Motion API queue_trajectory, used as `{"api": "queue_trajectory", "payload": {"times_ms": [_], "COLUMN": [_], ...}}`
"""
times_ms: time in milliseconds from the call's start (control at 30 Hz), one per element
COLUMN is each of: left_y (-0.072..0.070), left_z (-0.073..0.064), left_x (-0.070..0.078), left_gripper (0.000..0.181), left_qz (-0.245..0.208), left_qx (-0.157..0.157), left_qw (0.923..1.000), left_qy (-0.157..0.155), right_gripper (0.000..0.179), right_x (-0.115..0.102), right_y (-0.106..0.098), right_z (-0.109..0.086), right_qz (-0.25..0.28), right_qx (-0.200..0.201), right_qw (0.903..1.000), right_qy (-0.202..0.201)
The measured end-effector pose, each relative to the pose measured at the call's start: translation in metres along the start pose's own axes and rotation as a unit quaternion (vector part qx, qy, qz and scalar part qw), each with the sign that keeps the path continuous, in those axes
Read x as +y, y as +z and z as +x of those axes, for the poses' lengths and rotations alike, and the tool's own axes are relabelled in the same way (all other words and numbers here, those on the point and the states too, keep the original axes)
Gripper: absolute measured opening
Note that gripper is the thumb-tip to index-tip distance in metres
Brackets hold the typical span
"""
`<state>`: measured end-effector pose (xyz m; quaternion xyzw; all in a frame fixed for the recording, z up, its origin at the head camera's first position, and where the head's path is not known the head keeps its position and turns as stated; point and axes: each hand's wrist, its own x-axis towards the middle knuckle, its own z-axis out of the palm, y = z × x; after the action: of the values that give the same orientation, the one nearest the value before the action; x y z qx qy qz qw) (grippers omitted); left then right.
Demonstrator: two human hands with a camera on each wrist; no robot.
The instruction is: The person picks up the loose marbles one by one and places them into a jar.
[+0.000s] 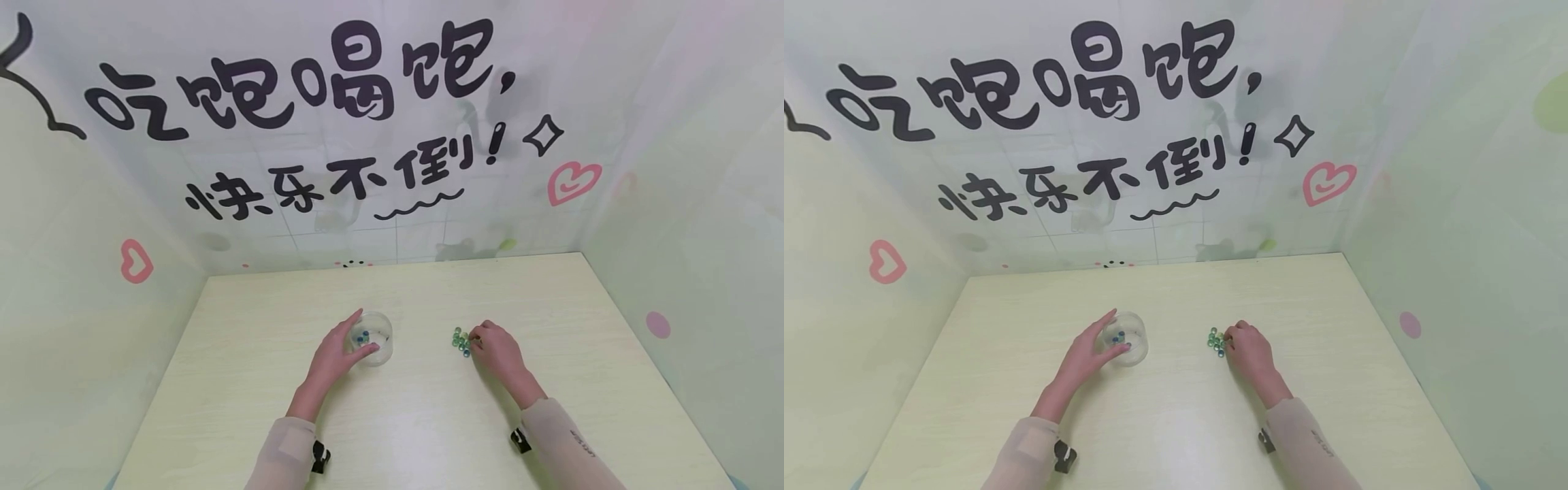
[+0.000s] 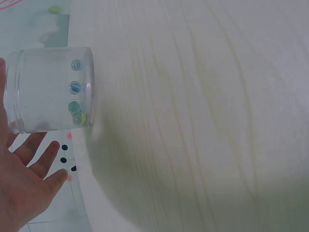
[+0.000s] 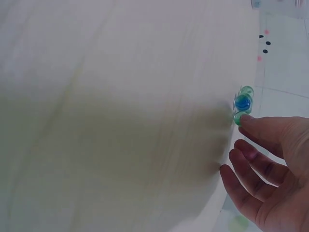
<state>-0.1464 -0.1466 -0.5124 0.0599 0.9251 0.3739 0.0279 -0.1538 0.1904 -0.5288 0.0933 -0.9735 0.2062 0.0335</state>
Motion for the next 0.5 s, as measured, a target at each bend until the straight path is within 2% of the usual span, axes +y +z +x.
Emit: {"api": "queue_trajectory", "payload": {"times_ms": [500], "left_y": [0.0003], "left_z": [0.0000], "left_x": [0.0010], "left_gripper": [0.086], "left_qz": [0.000], "left_qx": [0.003], "left_qw": [1.0000], "left_qy": [0.003], "right_gripper": [0.009], "right_x": [-0.0019], "right_y": [-0.0009], "right_z": [-0.0005], "right_qz": [-0.008], "right_qx": [-0.007], "right_qw": [0.9999], "right_qy": [-0.002]}}
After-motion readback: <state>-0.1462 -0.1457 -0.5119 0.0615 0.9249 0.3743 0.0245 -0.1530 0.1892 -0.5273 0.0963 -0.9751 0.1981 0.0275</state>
